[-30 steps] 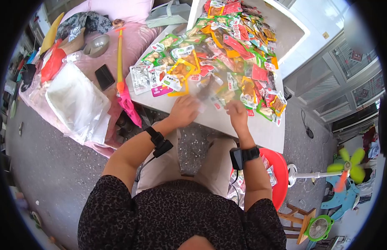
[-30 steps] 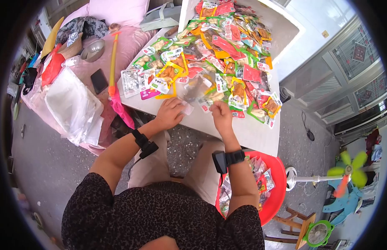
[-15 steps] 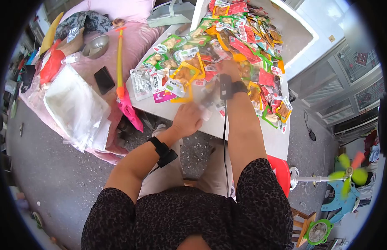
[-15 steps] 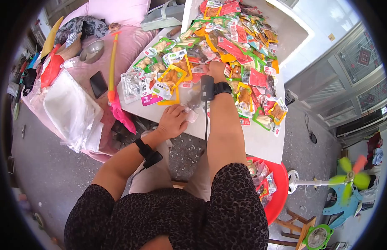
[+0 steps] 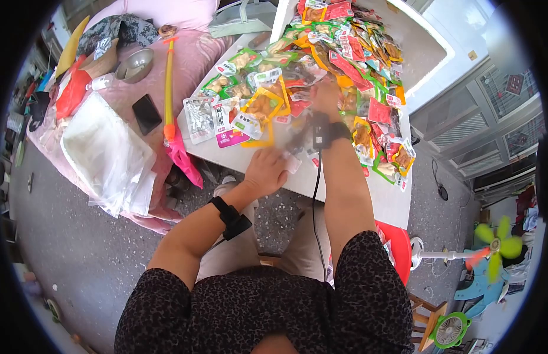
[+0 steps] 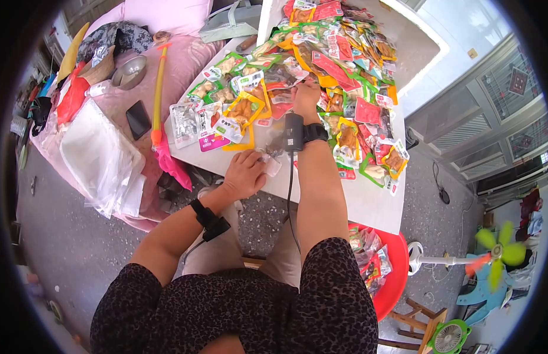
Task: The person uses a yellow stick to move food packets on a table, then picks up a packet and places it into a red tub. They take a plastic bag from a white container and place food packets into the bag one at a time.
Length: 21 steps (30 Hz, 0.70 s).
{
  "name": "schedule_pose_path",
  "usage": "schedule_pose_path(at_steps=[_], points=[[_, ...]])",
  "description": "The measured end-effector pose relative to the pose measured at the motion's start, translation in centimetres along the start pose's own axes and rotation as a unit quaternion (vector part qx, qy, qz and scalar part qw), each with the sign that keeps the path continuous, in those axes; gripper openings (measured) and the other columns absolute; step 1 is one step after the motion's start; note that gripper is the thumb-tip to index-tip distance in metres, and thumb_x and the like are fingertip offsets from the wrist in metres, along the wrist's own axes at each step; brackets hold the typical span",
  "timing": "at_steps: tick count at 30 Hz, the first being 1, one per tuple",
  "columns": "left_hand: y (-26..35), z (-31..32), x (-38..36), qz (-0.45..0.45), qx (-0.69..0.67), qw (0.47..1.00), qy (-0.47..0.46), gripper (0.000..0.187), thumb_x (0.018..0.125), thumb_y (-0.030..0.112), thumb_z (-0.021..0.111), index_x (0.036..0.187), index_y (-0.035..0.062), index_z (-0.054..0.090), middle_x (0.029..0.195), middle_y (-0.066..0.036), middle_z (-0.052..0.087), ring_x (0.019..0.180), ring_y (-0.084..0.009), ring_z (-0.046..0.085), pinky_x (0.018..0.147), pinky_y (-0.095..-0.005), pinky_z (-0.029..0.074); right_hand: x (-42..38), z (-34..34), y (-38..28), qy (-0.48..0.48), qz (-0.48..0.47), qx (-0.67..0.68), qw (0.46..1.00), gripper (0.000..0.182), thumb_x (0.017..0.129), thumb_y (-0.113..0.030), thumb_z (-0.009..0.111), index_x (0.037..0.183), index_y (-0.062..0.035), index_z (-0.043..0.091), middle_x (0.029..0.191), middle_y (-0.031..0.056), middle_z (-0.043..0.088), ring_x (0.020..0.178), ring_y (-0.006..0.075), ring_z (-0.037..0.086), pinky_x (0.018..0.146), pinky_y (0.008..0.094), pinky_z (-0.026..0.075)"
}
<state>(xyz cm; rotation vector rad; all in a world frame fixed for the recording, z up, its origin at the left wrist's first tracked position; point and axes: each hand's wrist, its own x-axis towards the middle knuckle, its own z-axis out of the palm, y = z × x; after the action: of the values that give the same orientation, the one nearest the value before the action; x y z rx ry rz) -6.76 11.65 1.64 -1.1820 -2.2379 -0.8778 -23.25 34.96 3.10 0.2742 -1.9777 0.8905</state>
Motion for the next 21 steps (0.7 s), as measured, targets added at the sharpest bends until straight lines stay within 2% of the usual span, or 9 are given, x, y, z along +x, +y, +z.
schedule_pose_path(at_steps=[2,3,5,9,10,11,12,15,21], points=[[0.0,-0.1,0.2,0.003,0.002,1.000,0.007,0.024,0.061,0.018,0.054,0.081,0.0057,0.053,0.094,-0.011,0.047,0.089,-0.0279,0.044,0.076,-0.0384,0.035,0.7,-1.8,-1.4,-0.021,-0.126,-0.179,0.975,0.010,0.069,0.001,0.047,0.061,-0.0042,0.045,0.054,0.0048,0.046,0.051,0.0128,0.049,0.038,0.0204,0.036],[0.0,-0.1,0.2,0.001,0.003,1.000,0.007,0.023,0.061,0.018,0.054,0.080,0.0058,0.053,0.093,-0.010,0.047,0.089,-0.0277,0.044,0.076,-0.0383,0.035,1.2,-2.5,-2.4,-0.038,-0.203,-0.296,0.933,0.010,0.069,0.001,0.047,0.060,-0.0047,0.045,0.055,0.0041,0.046,0.051,0.0123,0.048,0.039,0.0197,0.035],[0.1,0.0,0.2,-0.003,0.003,1.000,0.003,0.021,0.061,0.018,0.054,0.078,0.0060,0.053,0.093,-0.010,0.047,0.090,-0.0273,0.044,0.076,-0.0381,0.035,0.7,-2.0,-1.9,-0.018,-0.014,-0.068,0.997,0.009,0.069,0.001,0.045,0.063,-0.0057,0.045,0.057,0.0031,0.046,0.051,0.0117,0.047,0.040,0.0198,0.035],[0.2,-0.1,0.2,-0.013,0.007,1.000,-0.018,0.020,0.060,0.018,0.054,0.077,0.0067,0.053,0.093,-0.010,0.047,0.092,-0.0269,0.043,0.077,-0.0380,0.034,0.1,-3.1,-2.7,0.044,0.151,0.105,0.982,0.009,0.071,0.001,0.042,0.069,-0.0071,0.045,0.062,0.0019,0.045,0.051,0.0106,0.044,0.042,0.0195,0.035],[0.1,0.0,0.1,-0.018,0.006,0.999,-0.031,0.021,0.060,0.018,0.054,0.079,0.0071,0.052,0.096,-0.010,0.046,0.094,-0.0273,0.042,0.078,-0.0381,0.034,0.4,-3.6,-3.5,0.070,0.224,0.188,0.954,0.009,0.072,0.001,0.041,0.071,-0.0073,0.045,0.063,0.0018,0.045,0.052,0.0104,0.044,0.043,0.0193,0.034],[0.1,0.1,0.0,-0.022,0.004,0.999,-0.043,0.023,0.060,0.017,0.055,0.081,0.0075,0.052,0.098,-0.010,0.046,0.097,-0.0276,0.042,0.080,-0.0383,0.033,1.4,-4.8,-5.0,0.086,0.366,0.357,0.855,0.009,0.072,0.001,0.040,0.074,-0.0074,0.045,0.063,0.0017,0.045,0.052,0.0103,0.044,0.043,0.0191,0.034],[0.1,0.1,0.0,-0.024,0.004,0.999,-0.045,0.022,0.060,0.017,0.055,0.080,0.0075,0.052,0.098,-0.010,0.045,0.097,-0.0276,0.042,0.079,-0.0383,0.034,2.1,-5.8,-6.3,0.098,0.486,0.505,0.706,0.010,0.073,0.001,0.039,0.076,-0.0076,0.045,0.064,0.0016,0.045,0.052,0.0102,0.043,0.043,0.0188,0.034],[0.2,-0.1,0.1,-0.028,0.006,0.998,-0.052,0.021,0.060,0.017,0.054,0.079,0.0075,0.052,0.098,-0.009,0.045,0.097,-0.0276,0.041,0.079,-0.0384,0.034,1.8,-8.0,-8.1,0.097,0.494,0.529,0.683,0.011,0.074,0.001,0.039,0.080,-0.0078,0.043,0.063,0.0016,0.044,0.052,0.0102,0.044,0.043,0.0191,0.035],[0.5,-0.2,0.2,-0.034,0.019,0.997,-0.063,0.022,0.061,0.018,0.054,0.081,0.0070,0.052,0.098,-0.010,0.046,0.096,-0.0279,0.042,0.079,-0.0386,0.034,-2.0,-12.6,-11.5,0.083,0.473,0.519,0.707,0.019,0.073,0.003,0.040,0.090,-0.0068,0.041,0.066,0.0031,0.045,0.052,0.0114,0.045,0.044,0.0213,0.037]])
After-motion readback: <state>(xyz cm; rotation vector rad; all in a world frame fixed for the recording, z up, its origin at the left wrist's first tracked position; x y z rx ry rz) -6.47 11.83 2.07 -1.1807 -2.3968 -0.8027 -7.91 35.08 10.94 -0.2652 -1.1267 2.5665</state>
